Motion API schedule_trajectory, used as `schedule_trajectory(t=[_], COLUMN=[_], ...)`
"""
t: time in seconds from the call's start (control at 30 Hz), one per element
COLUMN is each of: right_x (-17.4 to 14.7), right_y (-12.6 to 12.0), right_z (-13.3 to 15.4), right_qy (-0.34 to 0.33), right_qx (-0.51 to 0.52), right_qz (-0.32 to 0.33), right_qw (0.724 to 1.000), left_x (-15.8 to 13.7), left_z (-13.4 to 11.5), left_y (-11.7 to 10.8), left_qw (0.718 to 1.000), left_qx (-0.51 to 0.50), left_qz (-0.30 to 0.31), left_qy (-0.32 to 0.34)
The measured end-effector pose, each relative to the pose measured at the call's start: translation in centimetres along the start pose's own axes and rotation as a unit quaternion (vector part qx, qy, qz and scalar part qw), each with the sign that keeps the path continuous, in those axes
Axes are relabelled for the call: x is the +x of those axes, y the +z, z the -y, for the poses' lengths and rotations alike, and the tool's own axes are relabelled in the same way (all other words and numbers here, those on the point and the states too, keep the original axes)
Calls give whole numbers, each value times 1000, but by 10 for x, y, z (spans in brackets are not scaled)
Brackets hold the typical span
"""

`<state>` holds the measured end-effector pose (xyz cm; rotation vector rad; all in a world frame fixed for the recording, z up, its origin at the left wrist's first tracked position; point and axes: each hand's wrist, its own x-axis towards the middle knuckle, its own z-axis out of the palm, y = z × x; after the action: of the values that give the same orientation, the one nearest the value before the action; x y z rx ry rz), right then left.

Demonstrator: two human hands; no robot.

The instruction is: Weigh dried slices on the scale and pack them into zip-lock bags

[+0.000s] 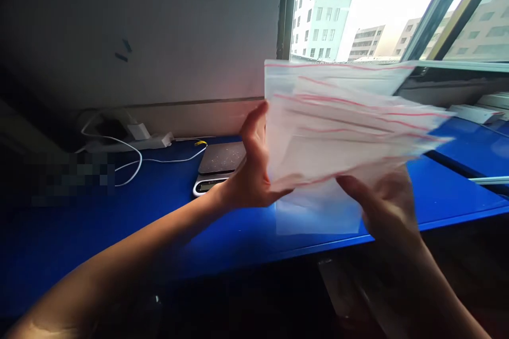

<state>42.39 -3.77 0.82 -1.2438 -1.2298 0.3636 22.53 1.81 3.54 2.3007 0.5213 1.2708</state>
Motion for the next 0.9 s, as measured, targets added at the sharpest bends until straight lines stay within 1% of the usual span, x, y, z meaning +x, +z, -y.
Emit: schedule_trajectory(t=[0.07,0.13,0.23,0.3,0.4,0.47,0.57,0.63,0.73,0.8,0.83,0.87,0.9], right_x=[3,4,0,-5,-14,-22,-31,-34,-30,-25,-23,-22,-21], right_y=[10,22,34,34,29,26,28,32,38,39,38,37,34], right_z=[3,0,-10,-15,-17,-17,-19,-23,-30,-31,-29,-25,-19], right_qy=[-48,-85,-85,-73,-44,-21,6,13,-5,-10,-13,-26,-47], right_qx=[31,66,98,106,123,136,136,124,112,107,93,69,37], right_qz=[4,5,-1,-4,-9,-18,-22,-19,-9,23,43,47,33], right_qw=[998,994,992,992,991,990,991,992,994,994,995,996,998], left_x=[0,-2,-6,-9,-18,-25,-35,-37,-36,-35,-35,-35,-34], left_z=[9,12,9,8,10,13,13,13,17,20,21,20,18], left_y=[-1,2,11,14,13,9,9,12,19,21,21,20,20], left_qw=[997,991,978,971,970,968,965,964,965,964,964,963,962], left_qx=[-55,-105,-123,-124,-151,-170,-184,-181,-181,-183,-182,-180,-179], left_qz=[-47,-75,-98,-103,-95,-76,-55,-60,-77,-80,-78,-75,-73], left_qy=[-11,-47,-140,-175,-166,-167,-181,-183,-174,-175,-179,-184,-191])
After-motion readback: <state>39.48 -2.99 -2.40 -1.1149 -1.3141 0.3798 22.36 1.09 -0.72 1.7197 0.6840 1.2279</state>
